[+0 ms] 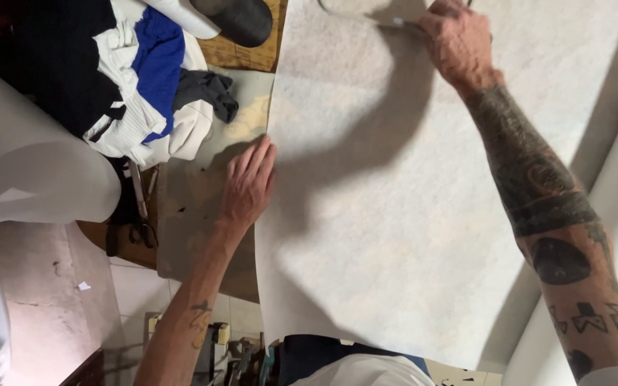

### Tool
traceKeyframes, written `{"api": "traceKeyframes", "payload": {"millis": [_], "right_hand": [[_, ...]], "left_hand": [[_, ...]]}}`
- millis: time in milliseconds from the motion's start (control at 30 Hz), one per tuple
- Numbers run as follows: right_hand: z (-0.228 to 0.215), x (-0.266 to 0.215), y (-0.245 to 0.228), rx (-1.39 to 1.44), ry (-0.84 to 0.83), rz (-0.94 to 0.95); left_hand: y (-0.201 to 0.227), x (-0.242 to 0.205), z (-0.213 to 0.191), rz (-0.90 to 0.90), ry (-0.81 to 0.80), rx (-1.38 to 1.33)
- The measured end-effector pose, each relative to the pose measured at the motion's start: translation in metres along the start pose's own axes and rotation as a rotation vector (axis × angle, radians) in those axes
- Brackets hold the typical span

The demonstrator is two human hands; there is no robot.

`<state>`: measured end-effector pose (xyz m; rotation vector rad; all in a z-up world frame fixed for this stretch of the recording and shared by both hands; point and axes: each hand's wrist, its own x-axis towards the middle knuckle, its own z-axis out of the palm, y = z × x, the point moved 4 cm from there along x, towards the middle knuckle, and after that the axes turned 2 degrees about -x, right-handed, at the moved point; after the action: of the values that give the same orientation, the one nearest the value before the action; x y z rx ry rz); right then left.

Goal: The person unrolls a large sheet of white paper onto a workbench and uses a rectangular metal frame as a guide. They cut the paper along the frame's edge with scissors, then lift the cut sheet to inspect it. This process is repeated multiple times to produce several identical rectangular pieces.

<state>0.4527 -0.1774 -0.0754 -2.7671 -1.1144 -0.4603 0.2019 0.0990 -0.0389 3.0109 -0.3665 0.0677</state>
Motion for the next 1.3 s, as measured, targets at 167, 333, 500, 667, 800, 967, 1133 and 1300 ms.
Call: {"api": "traceKeyframes", "payload": {"millis": [167,333,500,667,800,967,1133,1300], "right_hand": [[-0.02,-0.033,-0.049,0.104,-0.141,-0.011],[-0.061,-0.094,-0.119,0.181,-0.259,0.079],[-0.105,-0.17,-0.198,0.256,-0.424,0.194],[-0.113,-0.268,-0.289,0.409,-0.361,0.165],[-0.128,-0.332,-0.35,0.372,-0.411,0.194],[-0.14,-0.364,-0.388,0.395,-0.483,0.253],[-0.155,-0.364,-0.402,0.361,-0.466,0.28],[-0.17,-0.359,-0.399,0.351,-0.463,0.319]], "left_hand": [[0.005,-0.046,-0.013,0.06,0.018,-0.019],[0.008,-0.115,-0.006,0.071,-0.009,-0.028],[0.016,-0.18,-0.009,0.081,-0.04,-0.108],[0.024,-0.233,-0.01,0.018,0.006,-0.165],[0.032,-0.264,-0.01,0.006,0.013,-0.211],[0.033,-0.274,-0.007,-0.029,0.049,-0.214],[0.042,-0.277,-0.011,-0.04,0.061,-0.19],[0.052,-0.272,-0.02,-0.042,0.079,-0.128]]}}
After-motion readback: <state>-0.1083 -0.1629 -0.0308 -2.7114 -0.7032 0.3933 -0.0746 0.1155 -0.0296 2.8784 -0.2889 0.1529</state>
